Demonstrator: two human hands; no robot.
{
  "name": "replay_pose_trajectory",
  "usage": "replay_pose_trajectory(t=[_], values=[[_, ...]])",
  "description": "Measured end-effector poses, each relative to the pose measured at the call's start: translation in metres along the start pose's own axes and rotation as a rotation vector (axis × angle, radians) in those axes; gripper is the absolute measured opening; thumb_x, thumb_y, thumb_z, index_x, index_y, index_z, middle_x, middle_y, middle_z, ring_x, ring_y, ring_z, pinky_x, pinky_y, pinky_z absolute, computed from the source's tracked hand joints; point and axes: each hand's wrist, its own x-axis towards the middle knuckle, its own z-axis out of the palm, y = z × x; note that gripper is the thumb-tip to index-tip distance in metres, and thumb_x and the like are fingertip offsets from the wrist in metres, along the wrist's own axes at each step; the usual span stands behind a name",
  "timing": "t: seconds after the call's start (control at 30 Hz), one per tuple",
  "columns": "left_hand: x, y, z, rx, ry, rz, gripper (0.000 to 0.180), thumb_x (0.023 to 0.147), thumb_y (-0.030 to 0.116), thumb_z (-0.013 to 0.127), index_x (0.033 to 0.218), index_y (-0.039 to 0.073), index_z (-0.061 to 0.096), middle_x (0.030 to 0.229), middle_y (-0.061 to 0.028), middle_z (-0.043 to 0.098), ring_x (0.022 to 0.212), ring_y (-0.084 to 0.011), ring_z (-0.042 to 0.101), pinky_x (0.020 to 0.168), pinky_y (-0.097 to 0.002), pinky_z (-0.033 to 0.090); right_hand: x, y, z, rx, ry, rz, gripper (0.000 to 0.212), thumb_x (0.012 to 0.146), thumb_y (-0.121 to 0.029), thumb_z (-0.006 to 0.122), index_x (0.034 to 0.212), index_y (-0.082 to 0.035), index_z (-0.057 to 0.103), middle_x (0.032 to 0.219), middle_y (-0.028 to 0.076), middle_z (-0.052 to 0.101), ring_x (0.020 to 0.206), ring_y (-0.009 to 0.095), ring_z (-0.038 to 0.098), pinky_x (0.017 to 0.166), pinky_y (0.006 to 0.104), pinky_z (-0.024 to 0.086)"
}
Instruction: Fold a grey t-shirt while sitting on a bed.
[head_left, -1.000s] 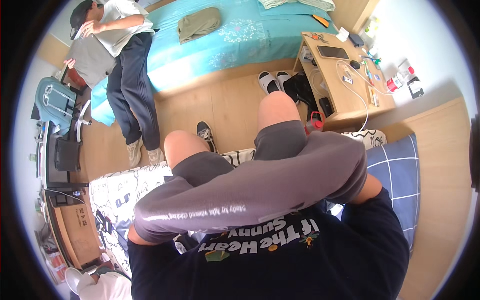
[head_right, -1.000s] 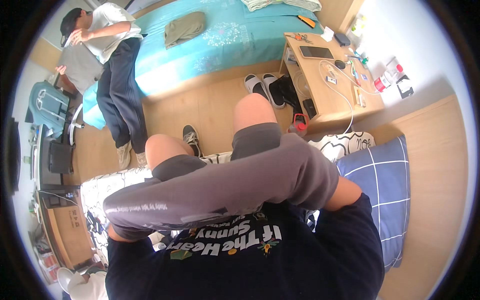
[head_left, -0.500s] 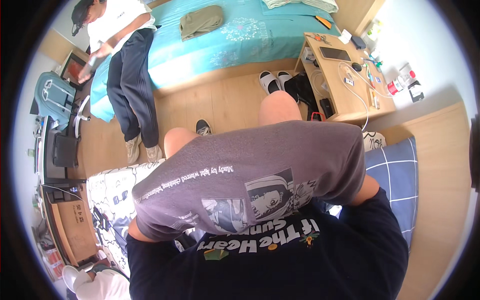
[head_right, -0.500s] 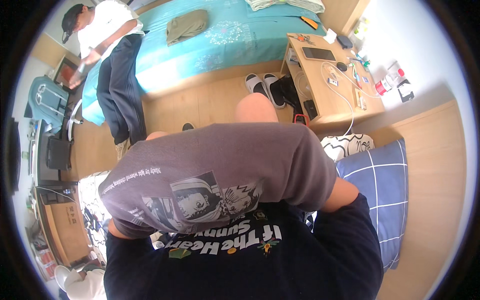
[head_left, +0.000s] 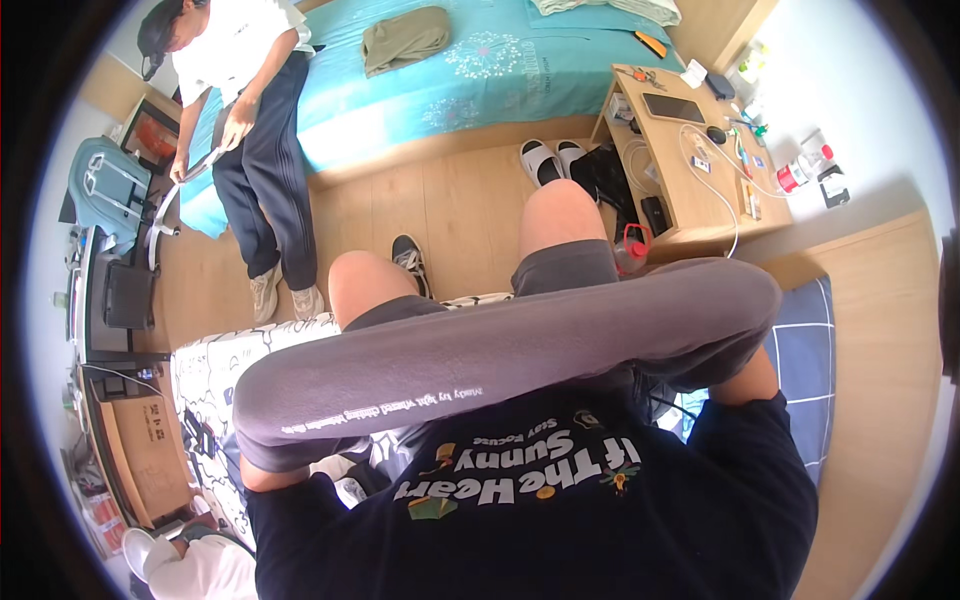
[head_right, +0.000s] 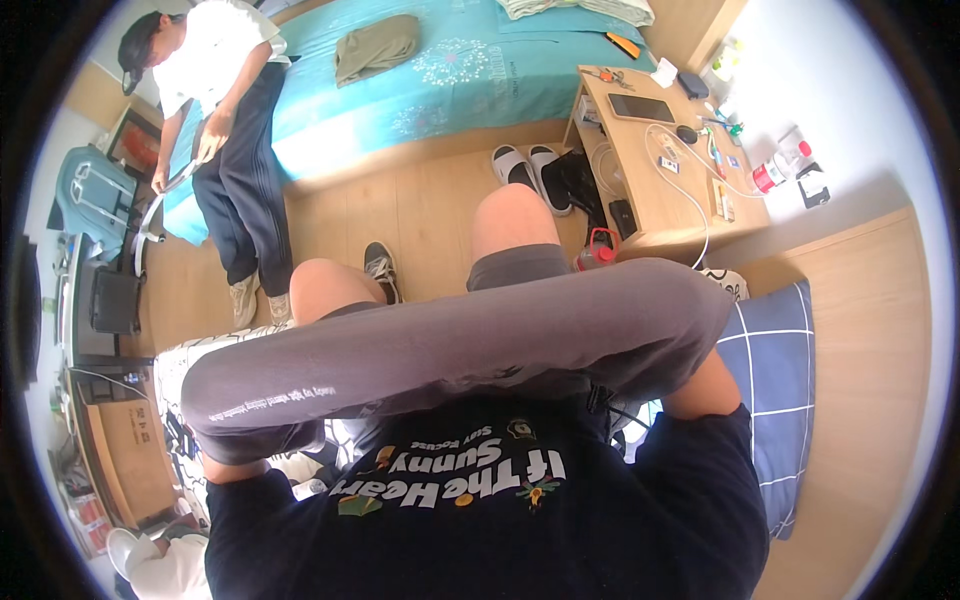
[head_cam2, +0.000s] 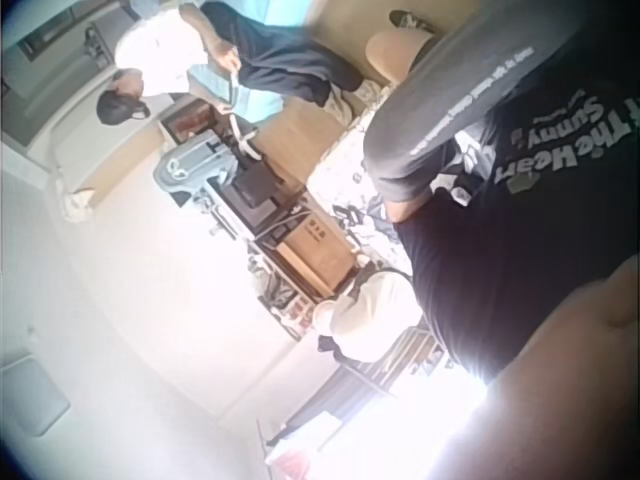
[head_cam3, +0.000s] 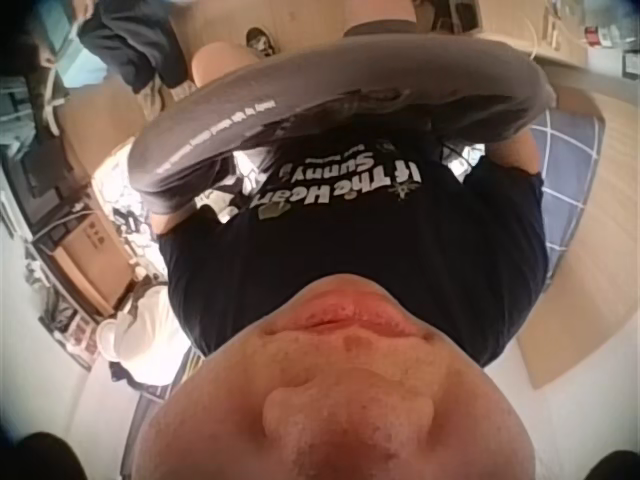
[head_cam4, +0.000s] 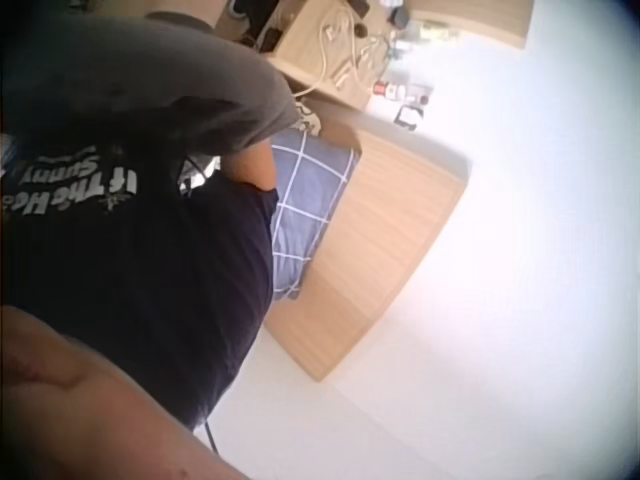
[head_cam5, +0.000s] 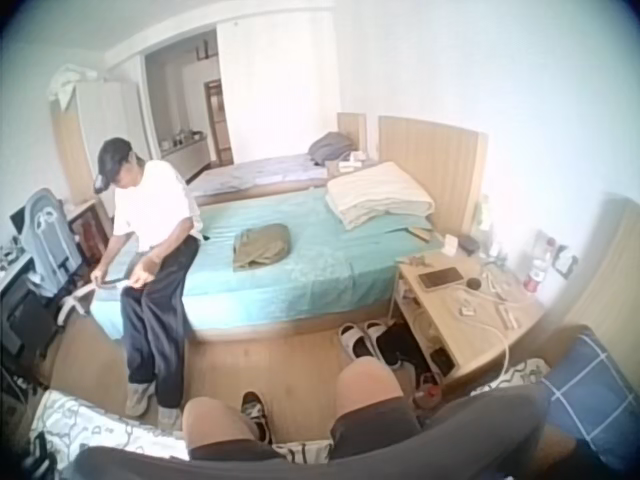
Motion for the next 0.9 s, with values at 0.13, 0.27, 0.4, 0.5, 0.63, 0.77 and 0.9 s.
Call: replay_pose_trajectory(t=[0.13, 0.27, 0.4, 0.5, 0.63, 0.77, 0.9], values=[[-0.016, -0.014, -0.022, -0.06, 0.031, -0.095, 0.056, 0.096, 0.041, 0.048, 0.134, 0.0, 0.043, 0.132, -0.0138, 0.052, 0.119, -0.0242, 0.052, 0.099, -0.0366, 0.042, -0.016, 0.011, -0.019, 0.075, 0.076, 0.056, 0.041, 0.097, -0.027, 0.047, 0.127, 0.0, 0.049, 0.124, 0.018, 0.056, 0.114, 0.026, 0.054, 0.103, 0.0417, 0.04], [-0.029, -0.047, -0.045, -0.188, 0.146, -0.233, 0.057, 0.096, 0.042, 0.048, 0.134, 0.0, 0.042, 0.132, -0.0139, 0.052, 0.12, -0.0243, 0.052, 0.1, -0.0368, 0.042, -0.04, 0.031, -0.052, 0.169, 0.238, 0.109, 0.042, 0.097, -0.028, 0.047, 0.128, 0.0, 0.049, 0.124, 0.018, 0.056, 0.114, 0.027, 0.054, 0.103, 0.0422, 0.04], [-0.058, -0.086, -0.065, -0.399, 0.367, -0.328, 0.058, 0.096, 0.043, 0.047, 0.134, 0.0, 0.042, 0.133, -0.014, 0.051, 0.12, -0.0244, 0.052, 0.1, -0.037, 0.042, -0.069, 0.059, -0.108, 0.286, 0.5, 0.15, 0.042, 0.097, -0.028, 0.046, 0.128, 0.0, 0.048, 0.124, 0.018, 0.055, 0.114, 0.027, 0.055, 0.104, 0.0428, 0.04], [-0.075, -0.109, -0.08, -0.644, 0.569, -0.252, 0.058, 0.096, 0.043, 0.047, 0.135, 0.0, 0.042, 0.133, -0.014, 0.051, 0.12, -0.0245, 0.052, 0.1, -0.0371, 0.042, -0.089, 0.084, -0.153, 0.37, 0.649, 0.167, 0.043, 0.097, -0.028, 0.046, 0.128, 0.001, 0.048, 0.125, 0.019, 0.055, 0.114, 0.028, 0.055, 0.104, 0.0432, 0.04], [-0.083, -0.11, -0.087, -1.144, 0.644, 0.093, 0.059, 0.096, 0.044, 0.047, 0.135, 0.0, 0.041, 0.133, -0.0141, 0.051, 0.121, -0.0246, 0.052, 0.1, -0.0373, 0.042, -0.108, 0.118, -0.19, 0.463, 0.751, 0.191, 0.043, 0.097, -0.029, 0.046, 0.129, 0.001, 0.047, 0.125, 0.019, 0.055, 0.114, 0.028, 0.055, 0.104, 0.0438, 0.04], [-0.075, -0.075, -0.08, -1.497, 0.544, 0.237, 0.057, 0.097, 0.042, 0.043, 0.136, 0.001, 0.04, 0.14, -0.015, 0.045, 0.128, -0.0292, 0.043, 0.11, -0.0452, 0.029, -0.128, 0.142, -0.206, 0.523, 0.796, 0.214, 0.044, 0.097, -0.029, 0.046, 0.129, 0.001, 0.047, 0.126, 0.02, 0.055, 0.114, 0.029, 0.055, 0.104, 0.0443, 0.04], [-0.048, -0.051, -0.067, -0.735, 0.624, 0.084, 0.043, 0.093, 0.021, 0.058, 0.129, 0.0, 0.045, 0.129, -0.013, 0.053, 0.12, -0.0202, 0.05, 0.103, -0.0361, 0.036, -0.141, 0.157, -0.215, 0.576, 0.83, 0.212, 0.045, 0.097, -0.029, 0.045, 0.13, 0.002, 0.047, 0.126, 0.02, 0.055, 0.114, 0.029, 0.055, 0.104, 0.0449, 0.04]])
